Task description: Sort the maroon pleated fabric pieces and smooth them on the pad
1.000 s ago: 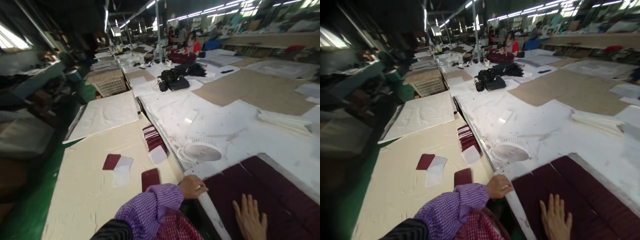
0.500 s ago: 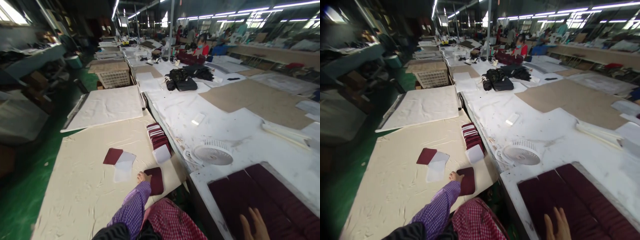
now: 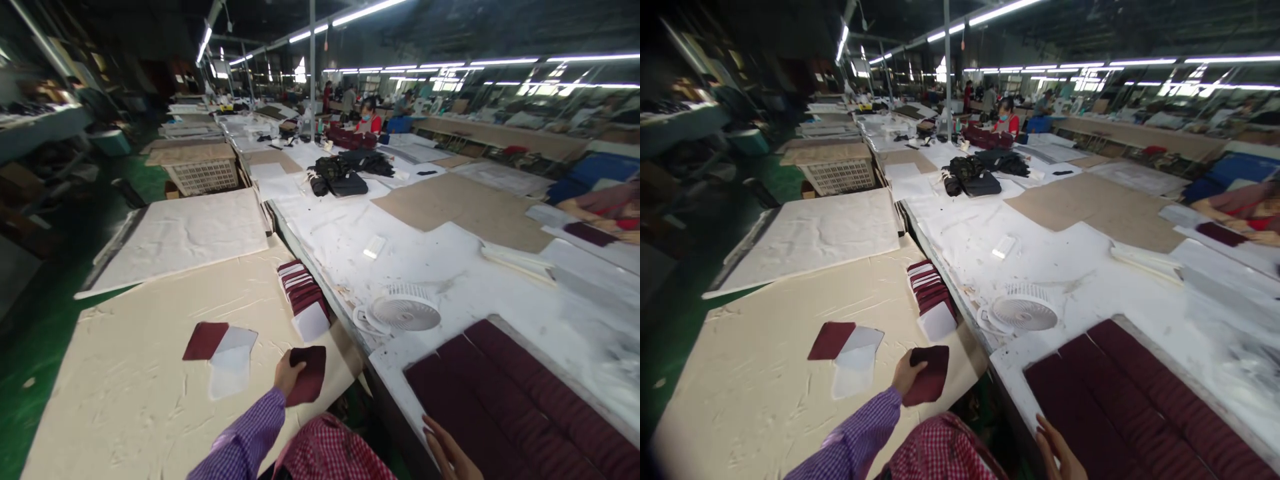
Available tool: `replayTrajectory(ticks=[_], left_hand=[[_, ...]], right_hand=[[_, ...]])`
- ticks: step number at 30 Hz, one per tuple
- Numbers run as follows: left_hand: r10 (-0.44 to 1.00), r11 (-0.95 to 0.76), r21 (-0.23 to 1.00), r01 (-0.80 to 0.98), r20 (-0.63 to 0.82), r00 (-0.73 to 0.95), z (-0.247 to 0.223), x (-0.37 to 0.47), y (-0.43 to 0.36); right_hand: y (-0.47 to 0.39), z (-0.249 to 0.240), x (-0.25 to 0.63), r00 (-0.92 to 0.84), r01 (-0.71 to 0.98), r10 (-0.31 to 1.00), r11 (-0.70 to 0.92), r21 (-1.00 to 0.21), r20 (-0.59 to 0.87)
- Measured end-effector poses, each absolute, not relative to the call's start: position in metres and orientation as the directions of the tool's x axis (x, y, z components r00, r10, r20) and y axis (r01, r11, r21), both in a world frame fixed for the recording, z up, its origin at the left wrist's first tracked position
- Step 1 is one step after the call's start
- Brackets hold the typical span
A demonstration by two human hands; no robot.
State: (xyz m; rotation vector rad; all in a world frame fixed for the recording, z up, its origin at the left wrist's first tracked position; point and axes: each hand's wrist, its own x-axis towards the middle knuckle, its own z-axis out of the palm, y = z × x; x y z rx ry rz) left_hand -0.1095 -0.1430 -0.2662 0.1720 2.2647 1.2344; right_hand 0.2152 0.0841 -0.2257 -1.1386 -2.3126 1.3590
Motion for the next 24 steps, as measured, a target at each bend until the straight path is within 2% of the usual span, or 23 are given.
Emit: replayTrajectory(ticks=[2, 3, 4, 8, 12, 19, 24], left_hand=[[0.443, 0.458, 0.874, -0.161, -0.381, -0.811, -0.239, -0.113, -0.133], [0.488, 0.398, 0.9, -0.175, -0.369, -0.791, -0.224, -0.114, -0.128], [0.533, 0.336, 0.922, -0.193, -0.355, -0.768, -0.208, -0.113, -0.123], [0.67, 0.136, 0.946, -0.295, -0.307, -0.676, -0.145, -0.101, -0.109], [0.724, 0.041, 0.926, -0.376, -0.286, -0.627, -0.102, -0.086, -0.105], [0.729, -0.034, 0.905, -0.424, -0.268, -0.63, -0.083, -0.081, -0.109], [0.708, -0.06, 0.89, -0.453, -0.282, -0.647, -0.083, -0.08, -0.109]], right_hand=[[0.075, -0.196, 0.187, -0.658, 0.545, 0.703, 0.199, -0.815, -0.269], [0.071, -0.179, 0.171, -0.695, 0.514, 0.668, 0.205, -0.833, -0.265], [0.066, -0.163, 0.153, -0.742, 0.46, 0.627, 0.22, -0.86, -0.237], [0.055, -0.113, 0.09, -0.835, 0.177, 0.548, 0.339, -0.924, 0.042], [0.05, -0.091, 0.062, -0.851, 0.05, 0.512, 0.291, -0.955, 0.112], [0.049, -0.085, 0.058, -0.886, 0.002, 0.462, 0.093, -0.996, 0.041], [0.05, -0.092, 0.056, -0.878, 0.027, 0.479, 0.061, -0.998, 0.006]])
